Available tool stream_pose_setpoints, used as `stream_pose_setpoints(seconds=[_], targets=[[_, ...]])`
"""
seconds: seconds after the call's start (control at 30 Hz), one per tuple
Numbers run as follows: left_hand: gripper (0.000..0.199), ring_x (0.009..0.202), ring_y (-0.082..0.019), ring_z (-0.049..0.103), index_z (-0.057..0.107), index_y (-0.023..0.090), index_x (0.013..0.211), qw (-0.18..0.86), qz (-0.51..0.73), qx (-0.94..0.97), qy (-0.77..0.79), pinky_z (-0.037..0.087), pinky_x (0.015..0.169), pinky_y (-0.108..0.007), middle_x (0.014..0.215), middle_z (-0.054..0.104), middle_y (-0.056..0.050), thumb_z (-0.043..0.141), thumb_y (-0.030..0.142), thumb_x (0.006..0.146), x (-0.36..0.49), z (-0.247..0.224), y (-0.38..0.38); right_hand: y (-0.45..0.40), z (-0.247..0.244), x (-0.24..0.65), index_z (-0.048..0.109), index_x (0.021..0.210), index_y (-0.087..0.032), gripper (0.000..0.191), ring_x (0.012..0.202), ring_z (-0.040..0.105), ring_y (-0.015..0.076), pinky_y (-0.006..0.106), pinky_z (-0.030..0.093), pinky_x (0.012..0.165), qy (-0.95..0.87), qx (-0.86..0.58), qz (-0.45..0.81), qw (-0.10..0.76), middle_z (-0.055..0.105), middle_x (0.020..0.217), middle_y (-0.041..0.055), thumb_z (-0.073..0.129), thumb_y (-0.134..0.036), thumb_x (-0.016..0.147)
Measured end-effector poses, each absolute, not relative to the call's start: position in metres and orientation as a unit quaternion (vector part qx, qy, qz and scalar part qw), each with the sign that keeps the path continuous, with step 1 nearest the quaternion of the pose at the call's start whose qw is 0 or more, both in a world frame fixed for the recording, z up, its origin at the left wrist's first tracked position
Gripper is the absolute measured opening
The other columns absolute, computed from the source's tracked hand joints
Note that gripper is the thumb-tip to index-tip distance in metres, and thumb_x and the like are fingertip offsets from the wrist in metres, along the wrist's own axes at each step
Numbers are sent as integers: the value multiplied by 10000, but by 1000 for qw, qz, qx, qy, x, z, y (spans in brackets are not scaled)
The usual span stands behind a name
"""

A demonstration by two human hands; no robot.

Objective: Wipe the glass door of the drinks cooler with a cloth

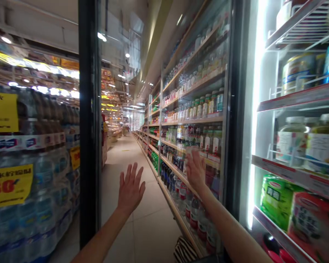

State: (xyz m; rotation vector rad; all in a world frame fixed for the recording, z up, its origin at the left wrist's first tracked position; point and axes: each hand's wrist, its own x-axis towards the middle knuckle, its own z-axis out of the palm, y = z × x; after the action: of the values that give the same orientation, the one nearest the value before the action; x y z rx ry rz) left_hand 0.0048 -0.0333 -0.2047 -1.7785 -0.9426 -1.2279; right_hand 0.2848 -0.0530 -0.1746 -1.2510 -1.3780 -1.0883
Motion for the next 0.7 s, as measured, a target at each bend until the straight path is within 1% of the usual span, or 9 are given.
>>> stream_pose_setpoints(seconds=[0.07,0.13,0.2,0.3,0.37,0.43,0.57,0.63,0.7], targets=[[514,1369,-267,177,348,174,1351,383,-476,-697,-374,208,1073,-509,1427,335,-137,427,235,846,5,-205,-34,-51,-167,295,332,1378,-162,511,1338,261,275,543,234,1031,-453,-562,-409,558,358,1413,170,328,-250,875],[514,1371,-266,170,346,170,1350,383,-472,-697,-380,209,1071,-510,1428,333,-138,426,232,847,6,-205,-35,-48,-163,291,314,1384,-136,513,1343,246,290,552,249,1016,-405,-582,-393,586,341,1417,193,306,-263,887],[511,1372,-265,164,347,168,1349,384,-468,-696,-385,205,1072,-509,1429,332,-139,424,235,848,6,-205,-35,-47,-167,270,352,1366,-157,490,1352,234,269,518,245,1034,-473,-551,-425,541,375,1403,170,328,-253,886],[497,1373,-264,162,370,160,1334,387,-469,-697,-380,199,1076,-500,1427,335,-141,426,234,846,5,-205,-35,-48,-177,235,435,1309,-221,452,1356,235,216,461,183,1082,-627,-452,-477,418,438,1374,102,390,-219,860],[487,1374,-266,159,389,150,1321,392,-468,-699,-372,196,1078,-495,1426,334,-147,432,230,843,3,-205,-35,-49,-178,233,460,1285,-244,438,1348,255,199,455,151,1095,-659,-424,-487,385,457,1363,77,408,-219,851],[481,1375,-264,155,402,144,1313,399,-464,-701,-366,193,1080,-489,1422,340,-152,440,225,840,2,-206,-35,-49,-171,253,454,1290,-237,435,1337,279,207,469,165,1087,-617,-460,-480,422,453,1365,84,391,-235,860],[475,1379,-255,137,416,149,1303,404,-465,-698,-366,168,1093,-478,1412,361,-143,445,215,833,1,-208,-34,-50,-145,309,349,1368,-171,499,1325,294,282,550,250,1022,-411,-590,-387,577,348,1422,169,319,-288,884],[474,1381,-253,126,421,144,1299,405,-469,-694,-367,151,1100,-472,1409,366,-143,446,208,830,2,-208,-34,-49,-144,310,312,1387,-151,521,1330,279,302,567,260,1009,-382,-601,-371,596,311,1436,193,316,-294,886],[471,1381,-251,123,425,140,1296,409,-469,-692,-364,143,1103,-464,1405,371,-143,446,205,830,2,-208,-35,-48,-156,284,334,1377,-154,507,1347,250,284,541,242,1035,-456,-561,-412,555,345,1422,178,341,-256,880]])
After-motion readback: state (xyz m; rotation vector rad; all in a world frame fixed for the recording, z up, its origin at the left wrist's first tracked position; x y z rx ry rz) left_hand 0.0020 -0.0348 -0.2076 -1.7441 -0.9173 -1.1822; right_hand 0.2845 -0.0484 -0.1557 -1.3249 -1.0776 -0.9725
